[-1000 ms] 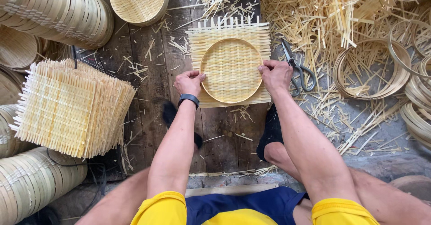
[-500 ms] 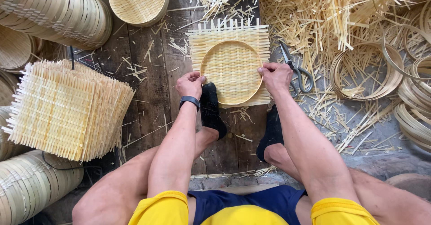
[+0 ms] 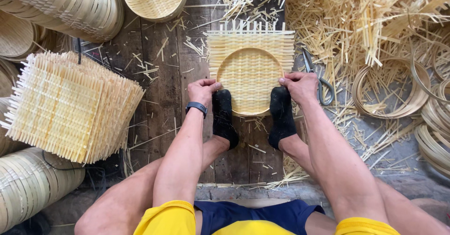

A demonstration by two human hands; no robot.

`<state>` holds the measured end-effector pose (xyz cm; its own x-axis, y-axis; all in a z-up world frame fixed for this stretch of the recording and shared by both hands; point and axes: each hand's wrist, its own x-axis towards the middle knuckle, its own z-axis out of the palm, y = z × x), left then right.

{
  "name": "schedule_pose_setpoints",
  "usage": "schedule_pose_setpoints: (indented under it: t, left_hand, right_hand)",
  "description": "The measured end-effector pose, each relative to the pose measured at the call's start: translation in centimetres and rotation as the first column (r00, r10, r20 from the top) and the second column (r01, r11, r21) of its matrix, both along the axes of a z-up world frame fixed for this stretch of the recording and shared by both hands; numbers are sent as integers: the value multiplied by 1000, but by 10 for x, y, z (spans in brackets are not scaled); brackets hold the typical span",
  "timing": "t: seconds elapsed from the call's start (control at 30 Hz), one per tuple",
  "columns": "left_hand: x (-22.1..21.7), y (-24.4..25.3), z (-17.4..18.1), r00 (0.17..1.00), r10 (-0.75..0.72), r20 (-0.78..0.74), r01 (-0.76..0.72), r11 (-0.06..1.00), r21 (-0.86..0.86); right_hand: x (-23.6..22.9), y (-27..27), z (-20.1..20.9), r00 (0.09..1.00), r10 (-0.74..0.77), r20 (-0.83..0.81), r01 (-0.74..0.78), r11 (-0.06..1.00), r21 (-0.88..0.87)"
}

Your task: The person assembles a round bamboo basket by placing a woven base onto a circular frame, pressing it into place using a wooden jig, and trimming the excess bamboo with shears.

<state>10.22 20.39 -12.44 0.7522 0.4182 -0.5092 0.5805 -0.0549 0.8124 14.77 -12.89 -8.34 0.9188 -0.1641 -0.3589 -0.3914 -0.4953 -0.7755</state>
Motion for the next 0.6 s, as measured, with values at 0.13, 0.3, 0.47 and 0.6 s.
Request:
schedule_pose_setpoints:
  t: [0.13, 0.3, 0.47, 0.6]
  left_hand:
    - [1, 5, 5, 998, -67, 10, 67, 997, -32]
    - [22, -9, 61, 930, -240, -279, 326, 888, 325]
    - [75, -46, 57, 660, -735, 156, 285, 437, 853]
    - [101, -61, 23, 594, -736, 326, 306, 581, 754]
  right_hand:
    - [-4, -3, 9, 999, 31, 15, -31, 998, 55]
    - [-24, 37, 59, 865, 425, 268, -279, 851, -446]
    - [-56, 101, 59, 423, 894, 149, -617, 405, -674]
    - [-63, 107, 25, 380, 920, -94, -569, 153, -808]
